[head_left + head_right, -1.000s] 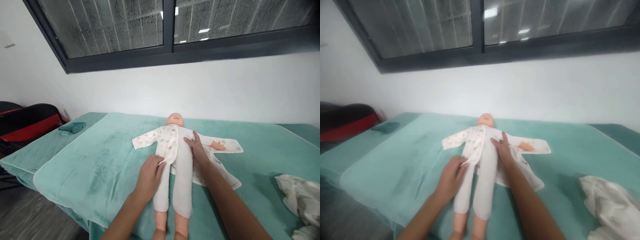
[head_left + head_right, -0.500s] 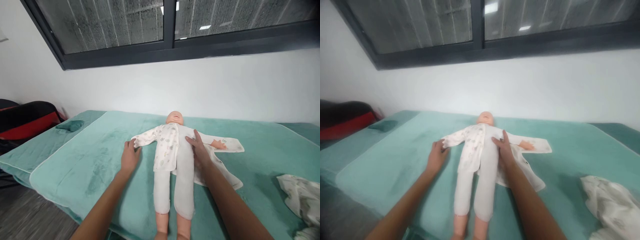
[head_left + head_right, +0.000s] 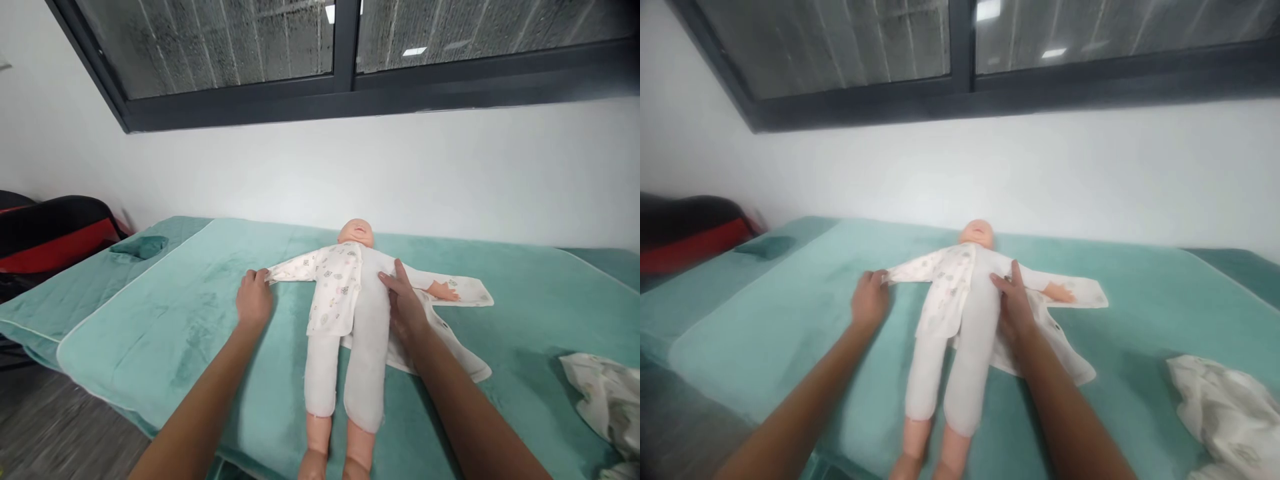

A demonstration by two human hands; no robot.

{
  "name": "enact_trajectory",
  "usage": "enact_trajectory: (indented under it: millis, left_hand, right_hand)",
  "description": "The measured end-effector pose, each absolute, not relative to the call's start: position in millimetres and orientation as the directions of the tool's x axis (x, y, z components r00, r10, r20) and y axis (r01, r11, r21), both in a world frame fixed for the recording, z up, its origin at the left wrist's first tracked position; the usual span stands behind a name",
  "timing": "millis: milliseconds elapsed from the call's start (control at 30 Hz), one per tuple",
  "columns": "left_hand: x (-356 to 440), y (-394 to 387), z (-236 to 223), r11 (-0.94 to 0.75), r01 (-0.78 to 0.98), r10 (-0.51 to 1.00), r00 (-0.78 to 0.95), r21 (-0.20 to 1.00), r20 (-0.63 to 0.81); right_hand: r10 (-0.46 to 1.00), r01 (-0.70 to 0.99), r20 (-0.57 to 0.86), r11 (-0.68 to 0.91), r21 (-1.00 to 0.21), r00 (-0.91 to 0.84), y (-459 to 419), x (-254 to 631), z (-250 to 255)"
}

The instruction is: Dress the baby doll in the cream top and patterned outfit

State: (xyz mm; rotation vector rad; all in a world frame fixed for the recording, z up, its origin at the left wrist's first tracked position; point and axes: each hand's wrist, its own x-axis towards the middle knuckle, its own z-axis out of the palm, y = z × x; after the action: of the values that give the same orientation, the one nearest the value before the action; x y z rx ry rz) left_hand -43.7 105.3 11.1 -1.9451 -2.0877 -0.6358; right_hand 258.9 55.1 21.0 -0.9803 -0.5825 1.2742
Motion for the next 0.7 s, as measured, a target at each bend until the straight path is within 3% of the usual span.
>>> enact_trajectory:
  millis: [67, 133, 200, 267, 367, 433, 700]
  left_hand:
    - [-41, 100, 10, 0.023, 0.988, 0.864, -0.096, 0.151, 0.494]
    - [-35, 88, 9, -0.092, 0.980, 0.845, -0.018, 0.178, 0.534]
    - [-26, 70, 8, -0.310, 0.910, 0.857, 0.141, 0.277, 0.495]
    - [-16, 48, 7, -0.466, 0.762, 0.872, 0.308, 0.450, 0.381]
    - [-5, 17, 10, -0.426, 0.575, 0.899, 0.358, 0.699, 0.254]
    - [-1, 4, 13, -0.360, 0.478, 0.917, 0.341, 0.801, 0.208]
    - [6, -2, 9, -0.314, 0.509, 0.947, 0.227, 0.801, 0.227]
  right_hand:
    - [0.963, -0.508, -0.146, -0.012, -0.862, 0.225, 56, 260, 19]
    - [0.965, -0.511, -0.151, -0.021, -0.860, 0.215, 56, 260, 18]
    - [0.966, -0.522, -0.146, -0.013, -0.853, 0.214, 57, 261, 17]
    - [0.966, -0.525, -0.142, -0.007, -0.851, 0.218, 57, 261, 18]
    - [0.964, -0.516, -0.143, -0.008, -0.856, 0.223, 57, 260, 19]
    - [0.963, -0.515, -0.149, -0.012, -0.857, 0.226, 57, 260, 19]
    - [0.965, -0.535, -0.140, 0.001, -0.845, 0.223, 61, 263, 12]
